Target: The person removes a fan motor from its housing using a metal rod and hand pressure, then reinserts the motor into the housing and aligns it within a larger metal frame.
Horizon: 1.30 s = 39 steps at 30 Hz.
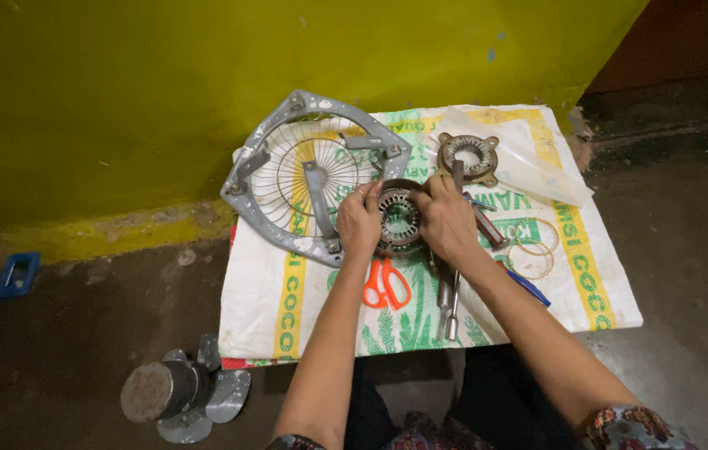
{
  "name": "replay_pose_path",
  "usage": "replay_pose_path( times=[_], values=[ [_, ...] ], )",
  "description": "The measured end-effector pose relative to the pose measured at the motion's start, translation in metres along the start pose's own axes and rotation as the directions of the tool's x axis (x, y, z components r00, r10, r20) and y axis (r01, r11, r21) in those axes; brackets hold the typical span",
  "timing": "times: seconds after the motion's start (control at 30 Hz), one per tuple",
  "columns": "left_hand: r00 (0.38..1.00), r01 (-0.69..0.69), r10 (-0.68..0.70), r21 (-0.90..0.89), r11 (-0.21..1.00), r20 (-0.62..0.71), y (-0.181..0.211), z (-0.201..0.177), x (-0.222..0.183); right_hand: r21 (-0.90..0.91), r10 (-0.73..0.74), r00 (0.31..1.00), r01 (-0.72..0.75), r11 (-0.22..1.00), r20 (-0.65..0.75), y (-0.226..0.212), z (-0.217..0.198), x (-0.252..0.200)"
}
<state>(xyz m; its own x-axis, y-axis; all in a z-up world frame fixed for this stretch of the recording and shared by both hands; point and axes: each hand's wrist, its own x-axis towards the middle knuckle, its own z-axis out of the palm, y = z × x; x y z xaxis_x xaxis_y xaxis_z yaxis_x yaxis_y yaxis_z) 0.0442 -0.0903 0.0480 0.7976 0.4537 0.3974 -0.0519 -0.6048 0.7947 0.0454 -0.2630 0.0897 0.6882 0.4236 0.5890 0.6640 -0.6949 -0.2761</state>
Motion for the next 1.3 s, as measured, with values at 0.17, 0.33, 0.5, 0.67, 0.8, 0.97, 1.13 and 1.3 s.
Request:
replay_pose_path(
  times=[0.17,0.33,0.5,0.67,0.8,0.97,1.13,1.3],
  values=[
    [0.998,0.054,-0.055,0.029,0.998,0.025,-0.003,0.003,0.000,-0.126,0.040,0.999,-0.040,0.991,0.005,-0.018,0.010,-0.011],
    [0.999,0.038,-0.038,0.006,0.999,-0.009,-0.006,0.005,0.001,-0.216,0.076,0.994,-0.058,0.975,0.076,-0.030,0.007,-0.018],
    [1.000,0.006,-0.006,-0.033,0.999,0.001,-0.006,0.004,0.000,-0.139,0.092,0.996,-0.091,0.986,0.000,-0.024,0.010,-0.009],
    [1.000,0.030,-0.030,-0.034,0.999,-0.003,-0.001,0.000,-0.003,-0.233,0.031,0.995,-0.008,0.972,0.097,-0.018,0.015,0.004],
    [0.999,-0.006,0.005,-0.036,0.999,-0.036,-0.005,0.001,-0.004,-0.232,-0.004,0.997,0.022,0.972,0.080,-0.015,0.012,-0.015],
    [1.000,-0.014,0.013,-0.063,0.998,-0.015,-0.009,0.004,0.000,-0.354,-0.042,0.996,0.067,0.933,0.076,-0.015,0.025,0.002],
    [1.000,0.008,-0.010,-0.072,0.997,-0.023,-0.008,0.002,-0.002,-0.341,0.004,0.983,0.059,0.938,0.181,-0.017,0.016,-0.008],
    [0.999,0.031,-0.030,-0.036,0.999,0.016,-0.011,0.005,0.001,-0.324,0.012,0.990,0.034,0.945,0.138,-0.022,0.032,0.006]
  ],
)
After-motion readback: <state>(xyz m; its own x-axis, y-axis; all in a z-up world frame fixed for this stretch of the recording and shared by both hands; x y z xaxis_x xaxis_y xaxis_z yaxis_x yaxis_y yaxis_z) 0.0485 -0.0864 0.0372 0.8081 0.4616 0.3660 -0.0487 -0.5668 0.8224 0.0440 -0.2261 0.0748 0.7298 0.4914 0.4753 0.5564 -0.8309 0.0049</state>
